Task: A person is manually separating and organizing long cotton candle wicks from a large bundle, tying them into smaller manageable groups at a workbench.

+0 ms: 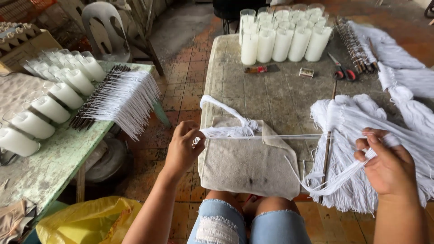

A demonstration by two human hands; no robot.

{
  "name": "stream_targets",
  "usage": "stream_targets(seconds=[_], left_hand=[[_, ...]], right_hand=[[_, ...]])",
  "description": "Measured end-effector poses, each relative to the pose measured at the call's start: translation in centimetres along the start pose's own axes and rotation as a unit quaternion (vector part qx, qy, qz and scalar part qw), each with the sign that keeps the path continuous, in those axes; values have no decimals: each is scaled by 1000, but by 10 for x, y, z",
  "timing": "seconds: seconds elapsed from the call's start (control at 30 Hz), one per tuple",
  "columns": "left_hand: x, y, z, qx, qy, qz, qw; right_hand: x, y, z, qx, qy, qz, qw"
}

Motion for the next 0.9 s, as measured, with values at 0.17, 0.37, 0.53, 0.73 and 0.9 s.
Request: stream_targets(seconds=[0.17,0.37,0.53,0.73,0.9], left_hand=[[-10,-15,-9,14,8,50,999],[61,18,-4,-113,-109,-35,987],[122,83,-19,-140,-74,-618,770],[102,101,-26,-137,-204,-652,717],[101,94,-17,-106,-198,-616,755]], right_hand=[[-17,50,-21,73,-149,-79,983],[35,184,-59,-122,-141,-379,906],[46,226,-72,-133,-267,-488,820],[42,218,-65,-162,-220,-367,889],[93,200,-52,-135,-19,-127,983]])
Point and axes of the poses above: each hand's wrist, its own z-axis towards the middle knuckle, its own y-axis out of the palm, x = y × z, the point moved 6 cm from there along z, towards the middle knuckle, and after that the axes turned 8 degrees about -x, right-handed, at the moved point
